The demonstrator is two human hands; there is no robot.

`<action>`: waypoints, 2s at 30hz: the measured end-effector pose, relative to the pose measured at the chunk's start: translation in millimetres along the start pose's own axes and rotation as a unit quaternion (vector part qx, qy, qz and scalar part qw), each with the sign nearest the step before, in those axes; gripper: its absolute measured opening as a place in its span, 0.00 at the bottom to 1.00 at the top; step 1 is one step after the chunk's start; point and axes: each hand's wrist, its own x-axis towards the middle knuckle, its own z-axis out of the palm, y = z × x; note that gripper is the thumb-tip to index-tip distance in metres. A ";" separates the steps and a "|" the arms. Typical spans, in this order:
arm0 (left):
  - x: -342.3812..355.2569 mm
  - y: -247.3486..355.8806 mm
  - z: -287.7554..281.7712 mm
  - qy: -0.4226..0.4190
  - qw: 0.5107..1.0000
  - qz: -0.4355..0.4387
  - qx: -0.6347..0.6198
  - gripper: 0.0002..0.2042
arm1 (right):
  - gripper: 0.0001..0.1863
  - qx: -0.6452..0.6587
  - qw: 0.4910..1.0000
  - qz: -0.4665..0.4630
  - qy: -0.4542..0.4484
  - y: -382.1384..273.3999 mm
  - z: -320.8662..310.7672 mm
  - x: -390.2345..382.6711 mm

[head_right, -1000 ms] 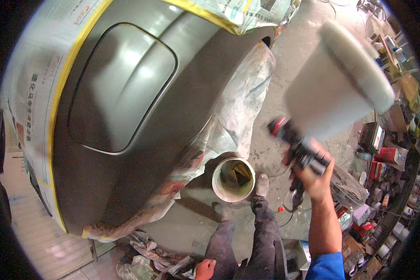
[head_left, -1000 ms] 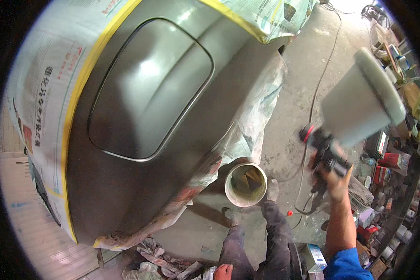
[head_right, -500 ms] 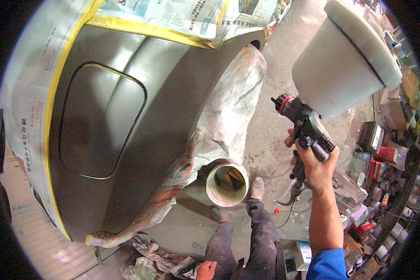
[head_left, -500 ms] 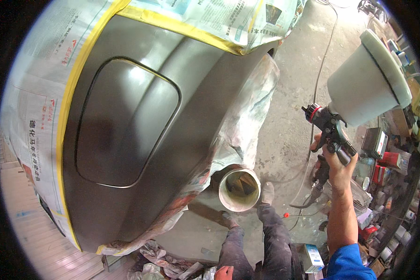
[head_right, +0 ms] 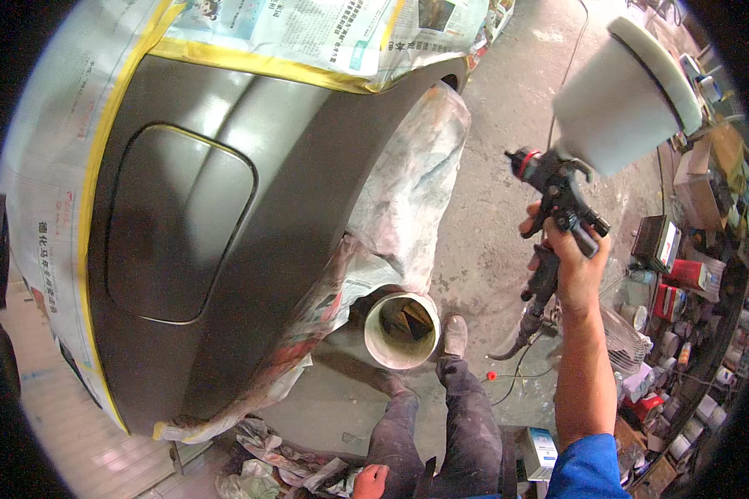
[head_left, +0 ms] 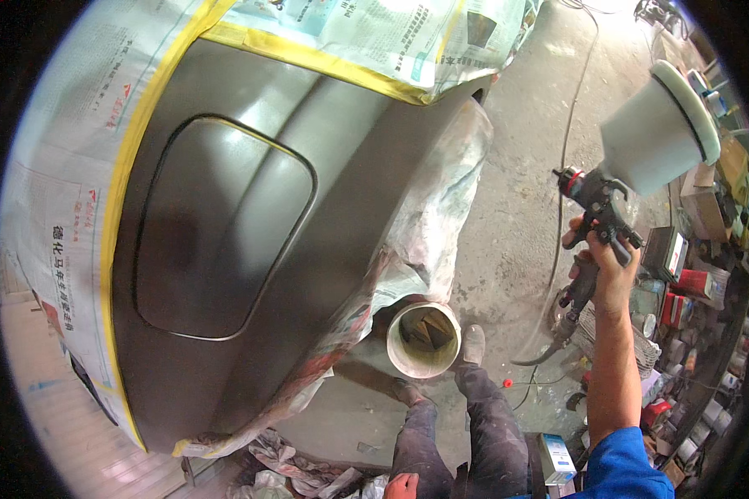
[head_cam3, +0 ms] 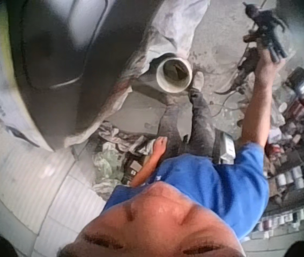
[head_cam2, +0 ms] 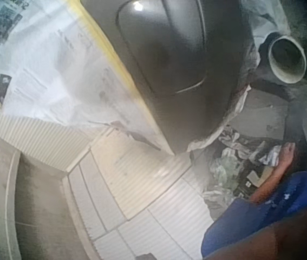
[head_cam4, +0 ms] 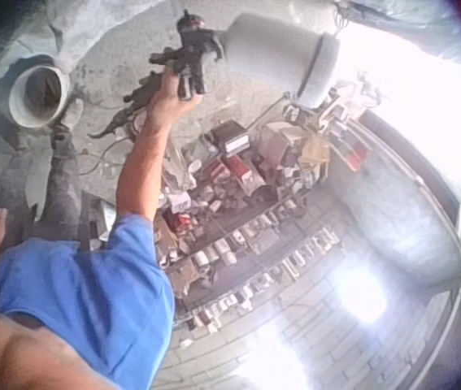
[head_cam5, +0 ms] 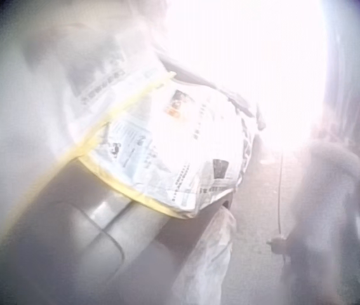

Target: The person uses a spray gun to apply a coat of paint to a car part, likely a bumper, that is masked with newspaper and tape. They move the spray gun in smooth, overlapping passes to cover the surface evenly. The person briefly pauses to check the surface and reloads the spray gun with paint from a can before continuing.

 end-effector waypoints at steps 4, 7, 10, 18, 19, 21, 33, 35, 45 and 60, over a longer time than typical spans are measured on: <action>-5.3 -4.9 0.7 0.008 1.000 0.004 -0.018 0.16 | 0.15 0.023 1.000 0.000 0.021 -0.2 2.3 -8.7; -8.8 -10.0 4.2 0.027 0.999 0.019 -0.020 0.16 | 0.15 0.046 0.999 0.008 -0.003 -2.5 9.1 -16.0; -10.2 -15.3 7.0 0.030 0.999 0.026 -0.013 0.16 | 0.14 0.037 0.999 0.030 -0.001 -9.4 22.4 -24.3; -17.6 -25.7 7.4 0.009 1.000 -0.005 -0.022 0.17 | 0.23 0.073 0.982 0.065 -0.163 -20.7 37.9 -75.3; -18.8 -28.4 7.6 0.005 1.000 -0.007 -0.024 0.17 | 0.22 0.060 0.987 0.060 -0.136 -15.3 39.5 -74.2; -21.0 -35.5 8.2 0.002 1.000 -0.002 -0.023 0.17 | 0.14 0.021 0.997 0.052 -0.052 -2.8 42.7 -76.8; -14.1 -145.3 -41.1 0.040 0.994 0.104 0.023 0.15 | 0.10 0.058 0.995 0.080 -0.012 57.9 40.3 -220.9; -21.5 -174.0 -60.4 0.077 0.992 0.090 0.030 0.15 | 0.09 0.081 0.991 0.105 0.030 52.2 19.4 -252.4; -54.2 -246.5 -125.7 0.065 0.981 0.047 0.178 0.22 | 0.31 0.085 0.989 0.049 -0.110 28.8 37.3 -327.9; -85.8 52.9 -84.2 0.095 0.974 0.206 0.021 0.13 | 0.30 0.091 0.985 0.039 -0.144 -5.8 3.0 -209.2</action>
